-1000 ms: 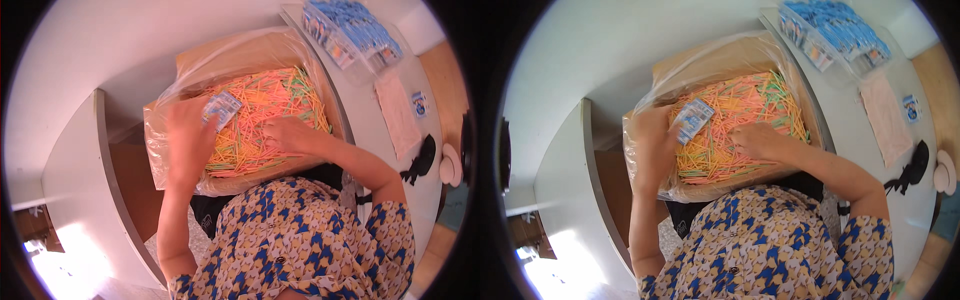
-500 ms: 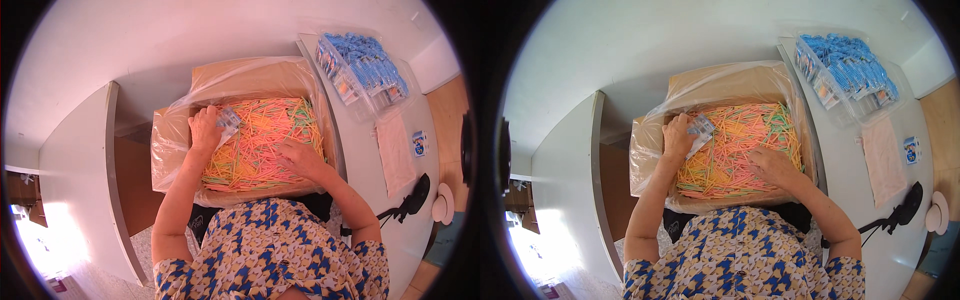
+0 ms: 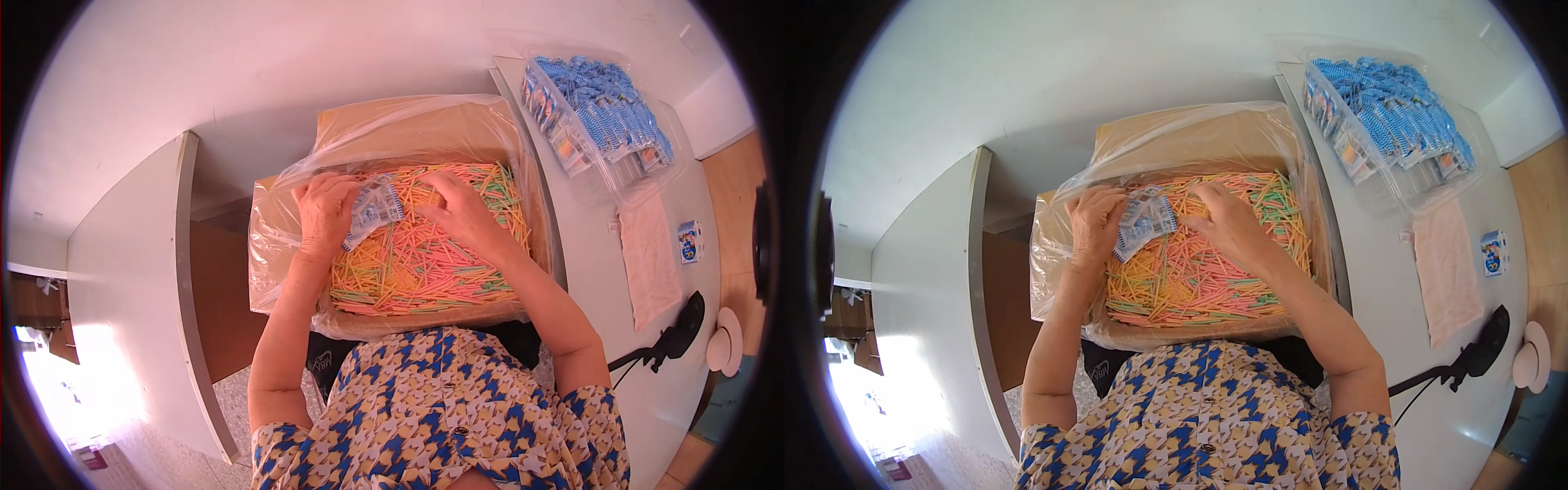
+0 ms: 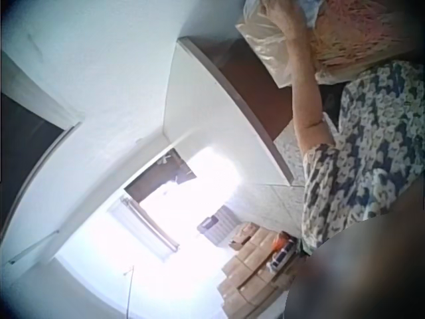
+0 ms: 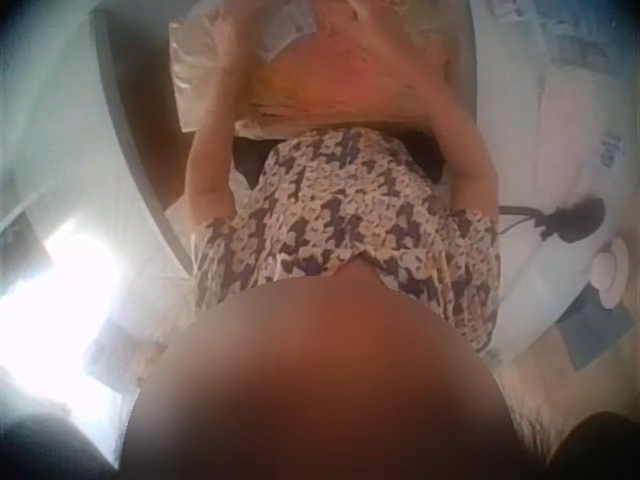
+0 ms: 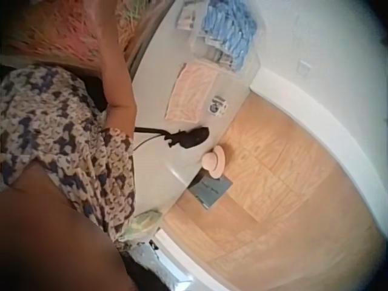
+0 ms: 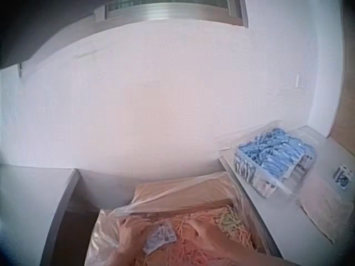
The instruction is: Packing small blue and white packets into a cardboard box containing colorful shredded paper filler.
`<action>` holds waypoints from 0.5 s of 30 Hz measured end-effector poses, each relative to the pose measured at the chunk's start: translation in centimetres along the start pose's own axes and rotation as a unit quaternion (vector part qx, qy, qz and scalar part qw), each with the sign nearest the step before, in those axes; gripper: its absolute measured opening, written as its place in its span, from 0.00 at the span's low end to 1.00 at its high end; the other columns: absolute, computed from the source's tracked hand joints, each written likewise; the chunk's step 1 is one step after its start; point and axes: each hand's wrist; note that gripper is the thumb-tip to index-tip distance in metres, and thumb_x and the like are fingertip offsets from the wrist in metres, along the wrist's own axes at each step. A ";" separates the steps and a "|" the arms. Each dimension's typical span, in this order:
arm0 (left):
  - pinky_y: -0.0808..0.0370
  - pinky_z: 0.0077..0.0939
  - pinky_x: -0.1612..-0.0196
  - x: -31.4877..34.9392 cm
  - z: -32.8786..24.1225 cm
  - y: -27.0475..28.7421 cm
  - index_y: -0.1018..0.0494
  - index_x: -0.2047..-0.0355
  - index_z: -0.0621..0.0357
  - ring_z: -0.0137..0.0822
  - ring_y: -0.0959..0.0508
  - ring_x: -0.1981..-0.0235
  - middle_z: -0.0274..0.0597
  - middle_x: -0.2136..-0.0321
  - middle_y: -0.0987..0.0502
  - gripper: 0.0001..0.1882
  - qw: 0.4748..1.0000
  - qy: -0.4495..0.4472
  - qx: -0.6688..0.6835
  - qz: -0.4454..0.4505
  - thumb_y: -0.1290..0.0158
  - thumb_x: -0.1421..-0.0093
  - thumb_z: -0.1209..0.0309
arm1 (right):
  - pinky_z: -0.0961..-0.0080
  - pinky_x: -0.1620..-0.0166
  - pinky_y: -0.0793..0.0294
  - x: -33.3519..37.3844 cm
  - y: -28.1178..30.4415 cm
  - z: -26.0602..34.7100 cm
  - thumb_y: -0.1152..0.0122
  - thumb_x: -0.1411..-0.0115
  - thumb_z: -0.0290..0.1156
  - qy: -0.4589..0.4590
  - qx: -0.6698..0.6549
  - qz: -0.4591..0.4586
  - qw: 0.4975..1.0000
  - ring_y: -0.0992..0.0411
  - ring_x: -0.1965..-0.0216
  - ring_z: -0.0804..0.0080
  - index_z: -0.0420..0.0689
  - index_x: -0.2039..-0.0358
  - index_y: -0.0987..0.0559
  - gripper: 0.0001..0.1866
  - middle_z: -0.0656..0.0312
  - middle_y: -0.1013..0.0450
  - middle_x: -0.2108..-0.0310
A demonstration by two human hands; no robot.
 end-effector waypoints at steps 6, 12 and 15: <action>0.31 0.30 0.68 -0.8 -2.4 0.9 0.24 0.70 0.60 0.34 0.24 0.73 0.35 0.73 0.22 0.03 0.944 0.065 0.246 0.209 0.46 0.42 0.74 | 0.76 0.69 0.29 -3.5 -0.6 2.3 0.36 0.43 0.32 -0.016 -0.164 0.087 0.982 0.30 0.73 0.77 0.35 0.59 0.24 0.16 0.59 0.24 0.71; 0.34 0.16 0.73 -0.5 -3.6 -1.6 0.24 0.69 0.64 0.17 0.35 0.75 0.26 0.79 0.29 0.09 0.855 0.223 0.456 0.110 0.49 0.36 0.71 | 0.73 0.71 0.31 -3.7 2.8 1.6 0.39 0.42 0.32 -0.190 -0.235 0.160 0.940 0.29 0.75 0.76 0.35 0.67 0.21 0.11 0.59 0.26 0.78; 0.35 0.13 0.72 0.3 -2.1 -3.3 0.24 0.69 0.66 0.16 0.34 0.75 0.24 0.78 0.27 0.06 0.839 0.269 0.473 -0.027 0.46 0.39 0.74 | 0.68 0.66 0.28 -2.7 2.1 -2.4 0.39 0.46 0.29 -0.001 0.122 0.131 0.984 0.27 0.71 0.62 0.37 0.71 0.22 0.07 0.57 0.27 0.77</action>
Point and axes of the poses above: each hand's wrist, its own x-axis away from the middle knuckle, its own y-axis out of the back of the hand, z = x × y
